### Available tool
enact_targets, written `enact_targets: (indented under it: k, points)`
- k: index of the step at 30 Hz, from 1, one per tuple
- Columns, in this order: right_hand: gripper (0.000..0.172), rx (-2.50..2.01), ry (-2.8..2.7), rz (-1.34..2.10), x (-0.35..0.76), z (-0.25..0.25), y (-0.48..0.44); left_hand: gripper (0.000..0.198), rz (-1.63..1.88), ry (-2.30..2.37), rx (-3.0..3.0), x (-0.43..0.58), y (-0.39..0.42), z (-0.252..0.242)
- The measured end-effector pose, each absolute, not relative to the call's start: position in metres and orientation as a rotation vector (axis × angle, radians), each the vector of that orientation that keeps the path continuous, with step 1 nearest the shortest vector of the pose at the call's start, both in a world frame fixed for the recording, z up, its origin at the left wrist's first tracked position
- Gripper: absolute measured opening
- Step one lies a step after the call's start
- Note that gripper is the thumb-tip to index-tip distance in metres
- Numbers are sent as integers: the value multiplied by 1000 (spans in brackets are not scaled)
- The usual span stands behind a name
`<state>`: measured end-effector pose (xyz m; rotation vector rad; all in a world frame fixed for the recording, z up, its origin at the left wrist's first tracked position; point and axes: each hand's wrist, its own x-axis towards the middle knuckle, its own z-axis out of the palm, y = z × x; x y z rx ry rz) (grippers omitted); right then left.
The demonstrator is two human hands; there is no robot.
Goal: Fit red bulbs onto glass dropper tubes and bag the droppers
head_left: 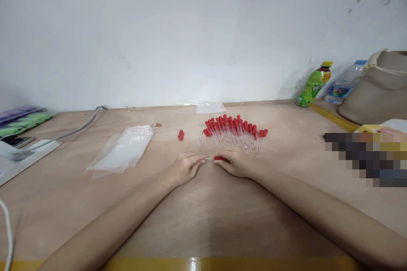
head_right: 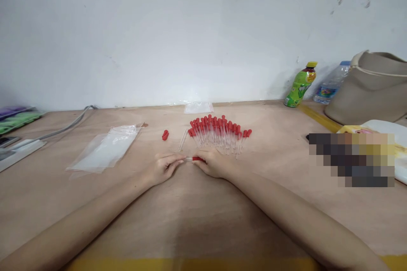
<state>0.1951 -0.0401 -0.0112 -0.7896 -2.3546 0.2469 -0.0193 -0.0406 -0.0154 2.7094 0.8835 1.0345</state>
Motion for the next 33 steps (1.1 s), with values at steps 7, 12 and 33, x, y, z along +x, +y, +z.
enact_targets:
  k: [7, 12, 33]
  points:
    - [17, -765, -2382, 216, 192, -9, -39, 21, 1056, 869, 2739, -17, -39, -19]
    - [18, -762, -2385, 233, 191, -10, -39, 24, 1037, 855, 2732, -15, -39, -18]
    - [33, -1387, -1535, 886, 287, 50, 15, 24, 1243, 1620, 2520, -55, -1, -10]
